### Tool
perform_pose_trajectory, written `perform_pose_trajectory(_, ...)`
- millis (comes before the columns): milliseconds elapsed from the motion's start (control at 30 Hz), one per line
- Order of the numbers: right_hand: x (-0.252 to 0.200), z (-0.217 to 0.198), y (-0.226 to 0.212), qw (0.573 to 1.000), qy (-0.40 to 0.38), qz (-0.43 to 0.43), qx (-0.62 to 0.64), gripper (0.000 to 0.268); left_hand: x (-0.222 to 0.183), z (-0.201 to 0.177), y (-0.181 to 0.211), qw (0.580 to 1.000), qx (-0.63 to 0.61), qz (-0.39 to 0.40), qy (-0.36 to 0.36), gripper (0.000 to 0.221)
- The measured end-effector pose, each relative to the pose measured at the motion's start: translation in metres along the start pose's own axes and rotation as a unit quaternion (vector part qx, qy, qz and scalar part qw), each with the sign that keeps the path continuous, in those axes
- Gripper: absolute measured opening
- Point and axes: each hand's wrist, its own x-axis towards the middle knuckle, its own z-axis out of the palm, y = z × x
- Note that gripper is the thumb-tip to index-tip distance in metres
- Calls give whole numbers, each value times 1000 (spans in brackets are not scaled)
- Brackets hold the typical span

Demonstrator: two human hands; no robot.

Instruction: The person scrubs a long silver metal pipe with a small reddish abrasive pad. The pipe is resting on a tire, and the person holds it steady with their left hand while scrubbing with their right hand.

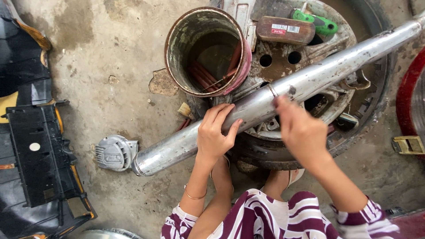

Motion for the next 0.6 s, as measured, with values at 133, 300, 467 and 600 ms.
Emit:
perform_pose_trajectory(133,-3,5,17,999,-43,-11,27,20,2,-2,2,1000,-2,-1,-7,34)
perform_pose_trajectory(300,5,-8,-1,998,25,-8,-60,21,0,-2,2,1000,1,-1,-3,34)
perform_pose_trajectory(467,-5,13,28,1000,3,3,1,20,3,-2,2,1000,-3,3,-3,34)
perform_pose_trajectory(600,10,-3,-4,1000,4,-18,-1,16,2,-2,3,1000,1,3,-2,34)
